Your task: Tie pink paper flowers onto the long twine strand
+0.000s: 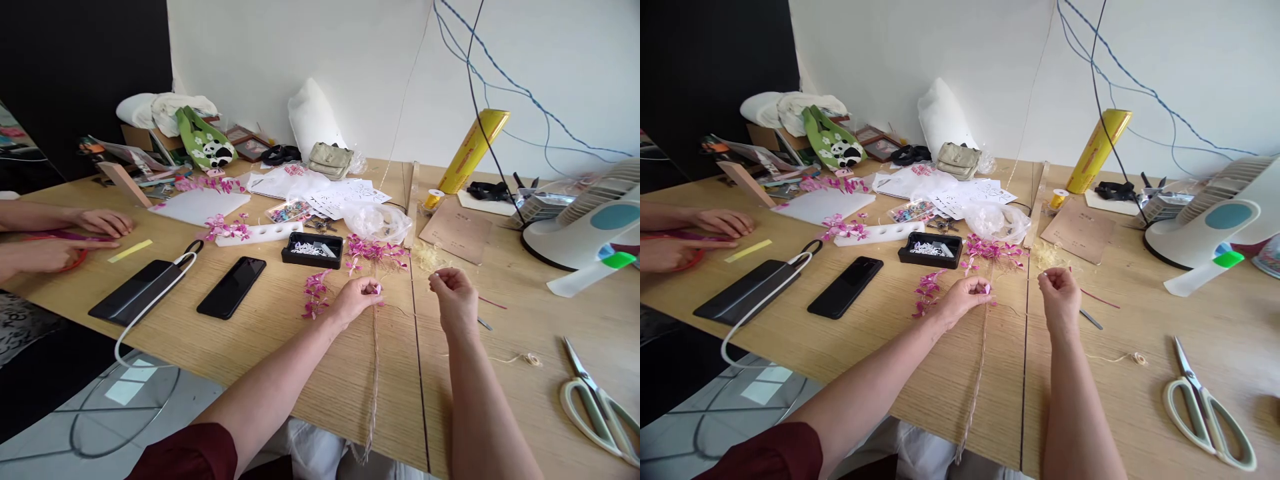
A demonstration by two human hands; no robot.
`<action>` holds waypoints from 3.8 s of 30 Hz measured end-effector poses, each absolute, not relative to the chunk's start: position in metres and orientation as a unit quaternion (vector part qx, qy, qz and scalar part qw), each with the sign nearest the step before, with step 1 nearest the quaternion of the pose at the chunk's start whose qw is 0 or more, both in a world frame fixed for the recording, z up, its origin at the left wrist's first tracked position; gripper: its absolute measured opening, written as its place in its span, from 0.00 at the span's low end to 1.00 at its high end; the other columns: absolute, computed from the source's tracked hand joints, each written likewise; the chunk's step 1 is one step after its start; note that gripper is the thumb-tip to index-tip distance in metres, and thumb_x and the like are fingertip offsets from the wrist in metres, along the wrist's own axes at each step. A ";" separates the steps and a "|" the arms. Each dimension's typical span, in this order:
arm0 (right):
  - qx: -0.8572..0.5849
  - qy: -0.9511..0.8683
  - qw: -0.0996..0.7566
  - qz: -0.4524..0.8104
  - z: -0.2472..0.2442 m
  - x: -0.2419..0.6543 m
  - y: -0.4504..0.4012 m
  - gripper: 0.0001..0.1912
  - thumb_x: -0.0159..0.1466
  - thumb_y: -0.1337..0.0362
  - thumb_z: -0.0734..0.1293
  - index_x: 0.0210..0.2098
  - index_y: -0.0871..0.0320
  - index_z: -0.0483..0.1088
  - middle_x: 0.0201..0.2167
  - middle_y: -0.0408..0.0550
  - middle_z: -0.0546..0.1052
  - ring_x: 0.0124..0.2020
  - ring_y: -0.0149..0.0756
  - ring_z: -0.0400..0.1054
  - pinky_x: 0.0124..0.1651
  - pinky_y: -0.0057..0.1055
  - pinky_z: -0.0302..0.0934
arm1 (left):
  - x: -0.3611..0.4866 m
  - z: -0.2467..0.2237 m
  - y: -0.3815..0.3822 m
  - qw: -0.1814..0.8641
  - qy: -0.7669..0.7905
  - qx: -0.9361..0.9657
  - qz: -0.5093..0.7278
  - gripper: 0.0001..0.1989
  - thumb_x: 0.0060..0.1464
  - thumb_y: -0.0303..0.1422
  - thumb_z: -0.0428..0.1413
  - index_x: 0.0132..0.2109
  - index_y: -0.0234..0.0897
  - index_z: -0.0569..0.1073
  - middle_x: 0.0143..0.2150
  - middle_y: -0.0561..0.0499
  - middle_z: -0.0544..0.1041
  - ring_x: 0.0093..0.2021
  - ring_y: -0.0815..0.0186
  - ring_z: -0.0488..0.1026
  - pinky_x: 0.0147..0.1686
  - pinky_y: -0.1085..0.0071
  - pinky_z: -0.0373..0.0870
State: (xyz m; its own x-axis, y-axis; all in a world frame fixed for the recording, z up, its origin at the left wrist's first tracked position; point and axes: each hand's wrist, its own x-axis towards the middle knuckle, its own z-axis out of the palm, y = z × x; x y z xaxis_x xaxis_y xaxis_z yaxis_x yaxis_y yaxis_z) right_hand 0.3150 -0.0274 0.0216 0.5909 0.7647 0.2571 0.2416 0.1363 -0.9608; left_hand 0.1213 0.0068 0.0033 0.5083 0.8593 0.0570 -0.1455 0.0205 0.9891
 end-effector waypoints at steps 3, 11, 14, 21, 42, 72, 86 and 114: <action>-0.641 -0.490 0.519 0.281 0.024 0.327 -0.032 0.06 0.49 0.62 0.67 0.26 0.57 0.66 0.19 0.40 0.66 0.20 0.28 0.58 0.24 0.27 0.52 | 0.121 0.006 0.008 0.646 0.319 0.530 0.446 0.12 0.41 0.34 0.60 0.34 0.33 0.70 0.29 0.54 0.68 0.30 0.74 0.64 0.33 0.76 0.59; -0.663 -0.624 0.303 0.282 0.028 0.320 -0.041 0.05 0.50 0.63 0.63 0.21 0.57 0.67 0.16 0.38 0.64 0.19 0.27 0.54 0.22 0.26 0.47 | 0.119 0.019 0.003 0.691 0.306 0.456 0.471 0.09 0.43 0.31 0.60 0.32 0.34 0.68 0.26 0.56 0.66 0.25 0.76 0.63 0.26 0.78 0.56; -0.686 -0.620 0.302 0.231 0.026 0.319 -0.038 0.05 0.51 0.64 0.63 0.25 0.56 0.70 0.16 0.39 0.66 0.18 0.29 0.57 0.23 0.27 0.48 | 0.120 0.021 0.000 0.711 0.292 0.436 0.468 0.09 0.44 0.32 0.59 0.32 0.34 0.67 0.26 0.55 0.67 0.26 0.76 0.64 0.27 0.78 0.57; -0.706 -0.640 0.286 0.097 0.003 0.311 -0.025 0.11 0.51 0.70 0.62 0.31 0.53 0.73 0.23 0.44 0.75 0.25 0.35 0.66 0.30 0.30 0.54 | 0.124 0.017 -0.006 0.749 0.258 0.416 0.447 0.10 0.45 0.35 0.58 0.32 0.34 0.67 0.27 0.54 0.70 0.25 0.75 0.66 0.27 0.77 0.58; -0.512 -0.511 0.531 0.442 0.026 0.250 -0.036 0.14 0.49 0.54 0.70 0.27 0.57 0.68 0.21 0.41 0.71 0.23 0.30 0.64 0.29 0.29 0.60 | 0.129 0.016 -0.005 0.661 0.273 0.449 0.537 0.10 0.44 0.36 0.59 0.34 0.35 0.72 0.33 0.51 0.72 0.35 0.71 0.68 0.37 0.74 0.64; -0.475 -0.483 0.605 0.418 0.020 0.250 -0.037 0.05 0.51 0.60 0.71 0.27 0.54 0.74 0.26 0.41 0.75 0.29 0.31 0.65 0.36 0.30 0.59 | 0.125 0.026 -0.009 0.688 0.234 0.442 0.526 0.13 0.51 0.39 0.54 0.40 0.35 0.72 0.37 0.49 0.71 0.36 0.71 0.67 0.36 0.76 0.62; -0.519 -0.531 0.573 0.347 0.027 0.255 -0.040 0.11 0.56 0.57 0.66 0.34 0.56 0.71 0.30 0.45 0.73 0.34 0.34 0.66 0.39 0.33 0.60 | 0.126 0.020 -0.004 0.560 0.262 0.582 0.529 0.05 0.50 0.32 0.55 0.33 0.34 0.69 0.30 0.52 0.71 0.32 0.71 0.69 0.37 0.73 0.66; -0.388 -0.429 0.611 0.540 0.027 0.267 -0.040 0.06 0.55 0.62 0.69 0.28 0.56 0.68 0.22 0.40 0.67 0.24 0.27 0.59 0.30 0.26 0.56 | 0.120 0.023 -0.003 0.279 0.282 0.771 0.498 0.06 0.52 0.31 0.54 0.33 0.37 0.76 0.31 0.49 0.74 0.35 0.66 0.68 0.41 0.67 0.64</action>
